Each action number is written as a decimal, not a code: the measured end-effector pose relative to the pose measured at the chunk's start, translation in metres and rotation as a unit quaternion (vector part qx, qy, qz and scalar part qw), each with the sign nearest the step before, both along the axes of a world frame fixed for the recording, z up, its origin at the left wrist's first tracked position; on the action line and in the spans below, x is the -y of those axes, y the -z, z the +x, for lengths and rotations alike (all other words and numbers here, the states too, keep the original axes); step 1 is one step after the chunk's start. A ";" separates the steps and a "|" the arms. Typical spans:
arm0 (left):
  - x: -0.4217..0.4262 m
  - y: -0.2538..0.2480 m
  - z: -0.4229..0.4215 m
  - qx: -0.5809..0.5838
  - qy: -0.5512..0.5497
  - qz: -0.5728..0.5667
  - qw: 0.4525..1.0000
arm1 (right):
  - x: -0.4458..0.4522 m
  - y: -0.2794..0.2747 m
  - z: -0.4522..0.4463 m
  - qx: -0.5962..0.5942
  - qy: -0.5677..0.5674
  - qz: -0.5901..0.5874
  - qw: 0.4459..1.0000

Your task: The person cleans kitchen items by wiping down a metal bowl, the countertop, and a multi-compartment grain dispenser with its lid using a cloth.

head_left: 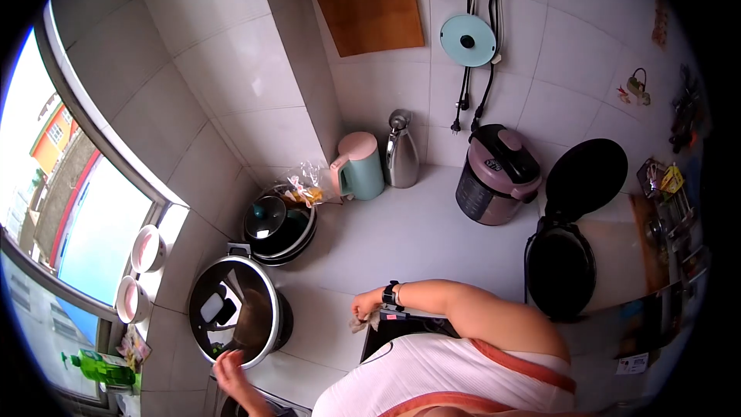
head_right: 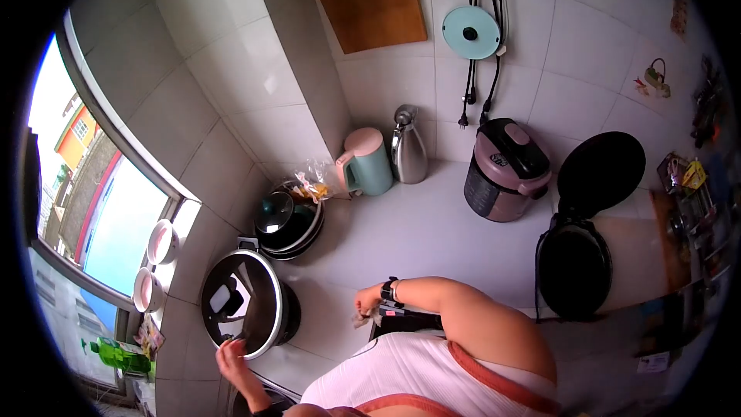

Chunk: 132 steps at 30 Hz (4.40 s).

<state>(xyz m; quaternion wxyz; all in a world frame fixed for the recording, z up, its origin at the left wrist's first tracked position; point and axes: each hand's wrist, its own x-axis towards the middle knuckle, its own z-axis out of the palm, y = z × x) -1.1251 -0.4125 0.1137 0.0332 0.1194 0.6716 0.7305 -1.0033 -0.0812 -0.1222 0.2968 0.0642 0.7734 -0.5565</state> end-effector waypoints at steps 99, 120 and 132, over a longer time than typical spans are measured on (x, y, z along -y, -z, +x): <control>-0.336 0.119 1.117 0.520 0.758 -0.276 0.279 | 0.273 -0.062 1.194 -0.210 0.950 -0.147 0.178; -0.411 0.119 1.361 0.503 0.688 -0.212 0.478 | 0.150 -0.135 1.623 -0.144 0.930 0.064 0.333; -0.492 0.074 1.529 0.315 0.811 -0.208 0.447 | 0.104 -0.216 1.755 -0.091 0.886 0.379 0.251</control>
